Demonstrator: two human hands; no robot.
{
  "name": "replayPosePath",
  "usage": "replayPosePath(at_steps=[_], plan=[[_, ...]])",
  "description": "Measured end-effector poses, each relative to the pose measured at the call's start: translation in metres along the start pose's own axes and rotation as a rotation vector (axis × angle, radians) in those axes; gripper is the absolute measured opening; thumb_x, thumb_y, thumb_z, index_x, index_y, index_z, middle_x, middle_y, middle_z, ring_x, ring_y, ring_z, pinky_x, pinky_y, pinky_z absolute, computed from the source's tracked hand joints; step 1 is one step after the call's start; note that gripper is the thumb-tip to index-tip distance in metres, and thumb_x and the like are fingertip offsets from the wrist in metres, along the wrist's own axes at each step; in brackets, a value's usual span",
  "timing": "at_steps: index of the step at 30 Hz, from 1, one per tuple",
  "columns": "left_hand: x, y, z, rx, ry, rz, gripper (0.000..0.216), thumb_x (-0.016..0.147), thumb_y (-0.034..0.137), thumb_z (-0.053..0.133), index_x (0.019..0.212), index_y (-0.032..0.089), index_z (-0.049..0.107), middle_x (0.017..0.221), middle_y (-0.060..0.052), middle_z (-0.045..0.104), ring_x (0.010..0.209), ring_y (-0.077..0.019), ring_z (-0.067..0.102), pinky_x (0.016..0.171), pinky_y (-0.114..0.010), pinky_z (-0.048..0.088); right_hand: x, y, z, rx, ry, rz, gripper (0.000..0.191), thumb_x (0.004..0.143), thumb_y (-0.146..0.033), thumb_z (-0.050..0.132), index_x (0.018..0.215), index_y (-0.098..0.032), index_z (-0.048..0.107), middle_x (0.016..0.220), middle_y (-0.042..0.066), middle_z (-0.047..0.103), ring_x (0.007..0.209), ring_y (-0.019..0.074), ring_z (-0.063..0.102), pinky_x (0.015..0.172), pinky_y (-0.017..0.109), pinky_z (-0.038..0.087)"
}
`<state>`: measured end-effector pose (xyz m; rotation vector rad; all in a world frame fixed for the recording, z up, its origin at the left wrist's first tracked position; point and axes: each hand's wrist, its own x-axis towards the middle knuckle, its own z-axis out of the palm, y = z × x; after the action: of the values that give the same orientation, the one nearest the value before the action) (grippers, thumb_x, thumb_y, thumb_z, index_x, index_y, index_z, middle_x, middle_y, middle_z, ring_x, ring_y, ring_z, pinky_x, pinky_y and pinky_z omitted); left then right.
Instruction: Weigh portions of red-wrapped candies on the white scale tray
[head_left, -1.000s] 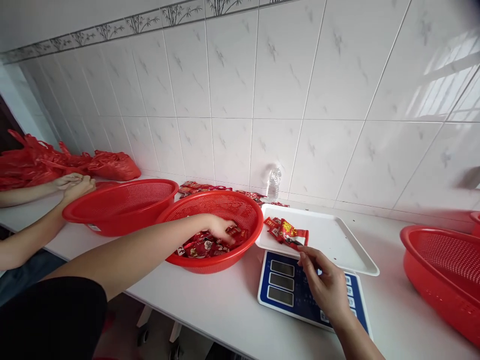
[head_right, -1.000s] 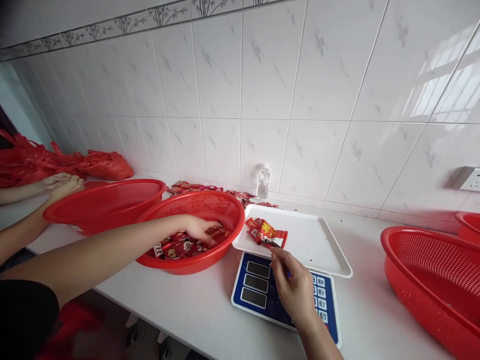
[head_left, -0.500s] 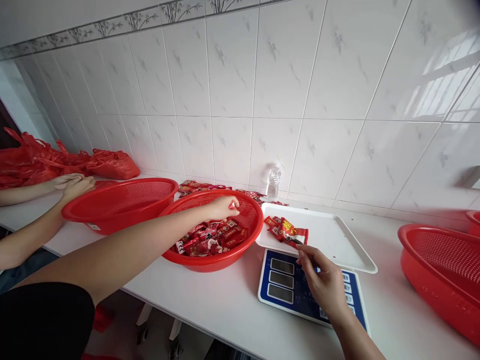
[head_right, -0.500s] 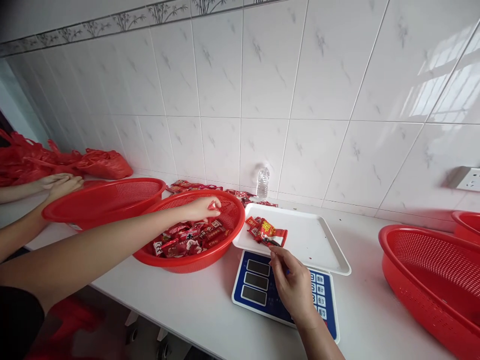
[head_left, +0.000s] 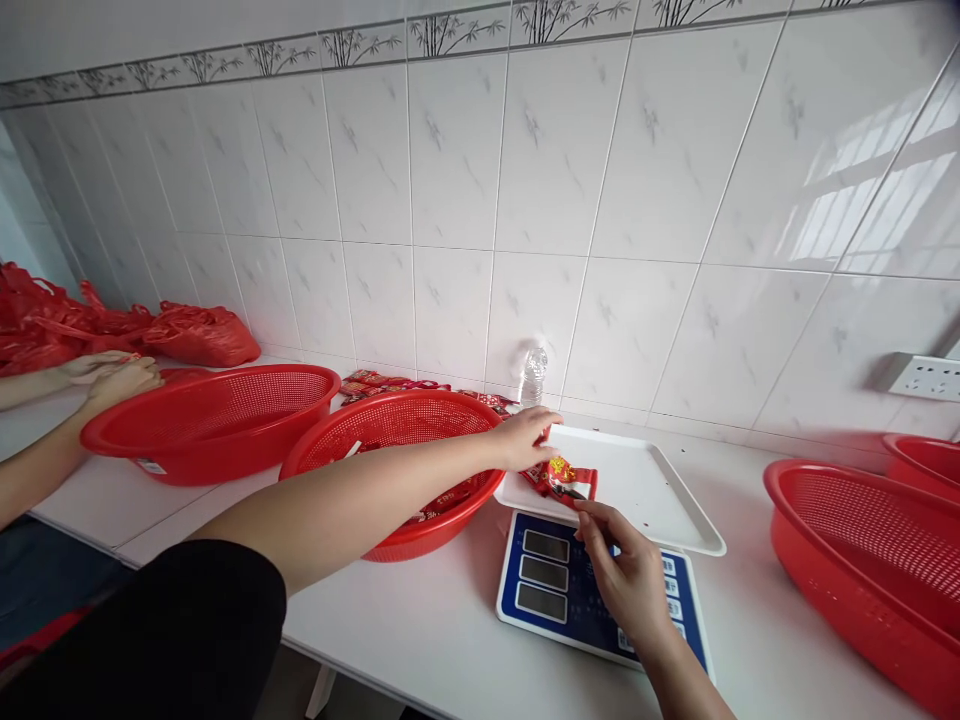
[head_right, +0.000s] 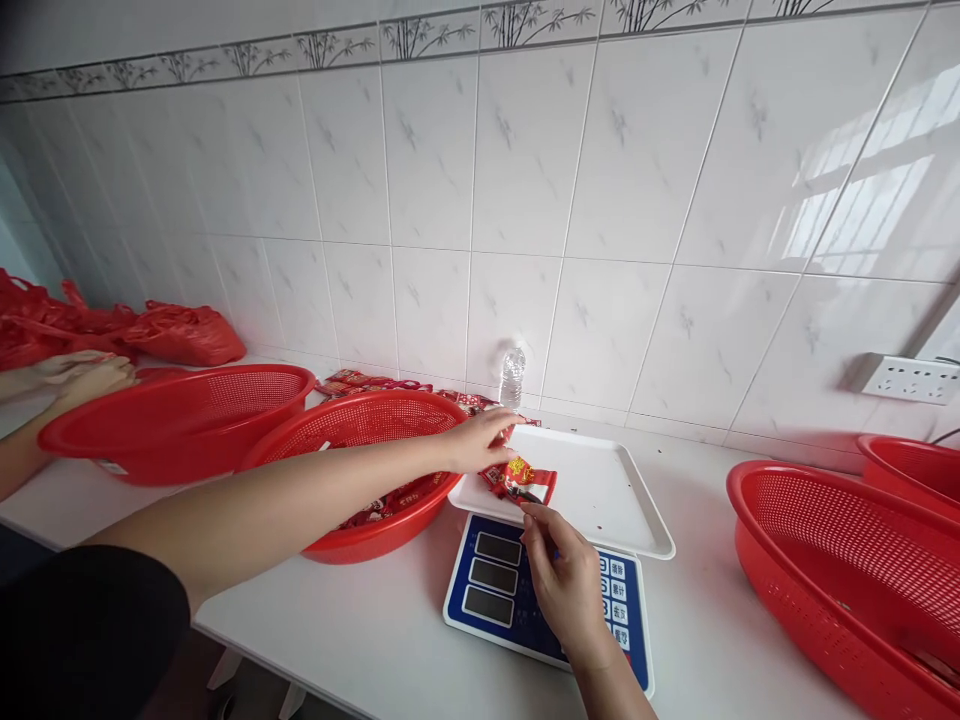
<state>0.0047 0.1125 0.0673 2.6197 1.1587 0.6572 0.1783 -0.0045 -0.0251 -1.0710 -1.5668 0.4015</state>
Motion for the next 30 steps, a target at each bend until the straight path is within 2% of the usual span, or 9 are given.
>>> replayPosePath(at_steps=[5,8,11,14,17,20,24,26,30], plan=[[0.002,0.015,0.016,0.120,-0.457,-0.021,0.071,0.083,0.064,0.052,0.138,0.019,0.047,0.149,-0.014,0.038,0.141,-0.0401,0.018,0.112,-0.055,0.019,0.001,-0.002,0.001,0.026,0.016,-0.048,0.028,0.091,-0.039,0.050,0.097,-0.018,0.068,0.071,0.003,0.069,0.062,0.0135,0.063,0.058,0.021,0.050],[0.003,0.017,0.014,0.093,-0.494,-0.022,0.080,0.083,0.068,0.048,0.144,0.018,0.040,0.153,-0.013,0.032,0.143,-0.0387,0.014,0.113,-0.054,0.016,0.001,-0.003,0.001,0.037,0.019,-0.050,0.028,0.091,-0.039,0.051,0.096,-0.018,0.069,0.072,0.003,0.069,0.061,0.0138,0.063,0.057,0.021,0.050],[0.002,0.012,0.006,-0.046,-0.348,-0.041,0.077,0.086,0.062,0.049,0.145,0.015,0.036,0.153,-0.014,0.031,0.142,-0.0314,0.022,0.115,-0.046,0.020,0.002,-0.003,0.001,0.036,0.013,-0.038,0.029,0.091,-0.040,0.050,0.096,-0.018,0.069,0.072,0.003,0.070,0.061,0.0141,0.063,0.057,0.021,0.050],[-0.006,0.013,-0.006,-0.228,-0.086,-0.108,0.062,0.091,0.054,0.046,0.139,0.015,0.042,0.147,-0.014,0.041,0.137,-0.0269,0.036,0.113,-0.041,0.027,0.001,-0.002,0.001,0.027,-0.003,-0.031,0.030,0.092,-0.040,0.050,0.097,-0.017,0.069,0.072,0.003,0.069,0.063,0.0142,0.064,0.058,0.021,0.050],[-0.029,0.030,-0.016,-0.427,0.177,-0.126,0.049,0.095,0.048,0.043,0.132,0.016,0.046,0.137,-0.016,0.052,0.129,-0.0250,0.047,0.107,-0.040,0.037,0.000,-0.001,0.002,0.024,-0.011,-0.039,0.029,0.092,-0.039,0.049,0.097,-0.018,0.069,0.076,0.003,0.070,0.065,0.0138,0.065,0.060,0.021,0.051],[-0.065,0.056,-0.014,-0.522,0.408,-0.002,0.037,0.097,0.039,0.043,0.129,0.021,0.045,0.131,-0.012,0.055,0.124,-0.0218,0.051,0.105,-0.039,0.041,0.000,-0.001,0.003,0.017,-0.005,-0.062,0.028,0.092,-0.038,0.049,0.097,-0.018,0.068,0.076,0.003,0.070,0.064,0.0132,0.065,0.060,0.021,0.051],[-0.108,0.072,0.013,-0.308,0.591,0.246,0.024,0.095,0.023,0.047,0.118,0.021,0.050,0.108,-0.009,0.062,0.104,-0.0200,0.059,0.093,-0.035,0.047,-0.002,0.001,0.005,-0.008,0.018,-0.122,0.025,0.093,-0.035,0.050,0.100,-0.018,0.067,0.076,0.003,0.071,0.062,0.0129,0.064,0.059,0.021,0.051],[-0.117,0.067,0.033,-0.210,0.629,0.373,0.017,0.092,0.019,0.048,0.108,0.020,0.052,0.091,-0.006,0.062,0.088,-0.0185,0.060,0.081,-0.032,0.050,-0.003,0.003,0.006,-0.033,0.047,-0.191,0.023,0.093,-0.032,0.050,0.102,-0.019,0.067,0.082,0.005,0.071,0.066,0.0135,0.065,0.062,0.022,0.052],[-0.120,0.048,0.064,-0.137,0.614,0.432,0.012,0.088,0.014,0.048,0.096,0.022,0.052,0.074,-0.002,0.062,0.070,-0.0161,0.058,0.069,-0.029,0.048,0.004,0.011,0.004,-0.162,0.123,-0.292,0.022,0.093,-0.029,0.048,0.101,-0.020,0.066,0.089,0.008,0.070,0.073,0.0160,0.065,0.066,0.026,0.053]])
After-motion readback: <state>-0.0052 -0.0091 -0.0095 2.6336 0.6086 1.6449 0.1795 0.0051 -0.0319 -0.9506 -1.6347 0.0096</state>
